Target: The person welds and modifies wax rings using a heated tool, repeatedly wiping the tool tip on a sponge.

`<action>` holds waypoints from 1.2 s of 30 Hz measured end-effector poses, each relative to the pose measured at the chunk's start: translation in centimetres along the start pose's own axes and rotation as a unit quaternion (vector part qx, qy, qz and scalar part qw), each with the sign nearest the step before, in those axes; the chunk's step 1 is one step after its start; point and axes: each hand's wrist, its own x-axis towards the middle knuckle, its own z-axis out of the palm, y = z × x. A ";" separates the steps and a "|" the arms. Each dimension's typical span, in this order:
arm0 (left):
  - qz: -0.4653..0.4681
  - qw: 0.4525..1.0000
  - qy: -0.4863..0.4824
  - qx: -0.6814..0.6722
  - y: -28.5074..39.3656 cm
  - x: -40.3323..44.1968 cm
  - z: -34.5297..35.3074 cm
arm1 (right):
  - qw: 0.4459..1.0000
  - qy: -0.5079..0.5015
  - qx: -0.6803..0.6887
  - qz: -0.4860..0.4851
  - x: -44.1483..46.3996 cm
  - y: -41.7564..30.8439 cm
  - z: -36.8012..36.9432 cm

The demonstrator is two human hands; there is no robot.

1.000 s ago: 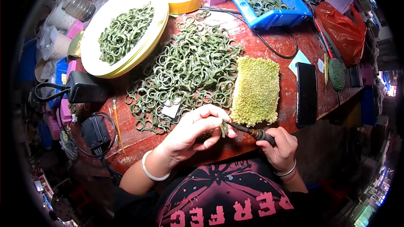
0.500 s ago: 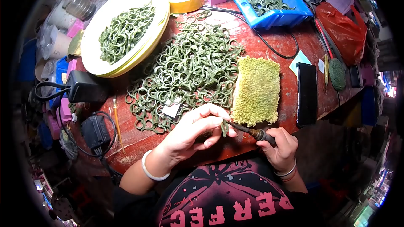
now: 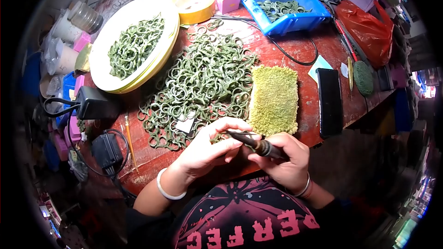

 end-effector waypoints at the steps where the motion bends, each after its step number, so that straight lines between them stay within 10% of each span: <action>1: -0.003 1.000 0.007 0.002 0.1 0.0 0.1 | 1.000 -0.007 -0.005 0.009 0.0 0.1 0.2; 14: -0.030 0.999 0.030 0.016 0.2 -0.3 0.1 | 0.974 -0.091 -0.128 -0.165 0.4 -0.6 -0.7; 28: -0.034 0.993 -0.009 -0.116 -0.1 -0.1 -0.9 | 0.941 0.028 -0.336 -0.004 -1.9 2.1 -6.0; 36: -0.023 0.986 -0.032 -0.164 0.1 0.1 -1.1 | 0.984 -0.007 -0.177 -0.024 -2.4 2.3 -3.7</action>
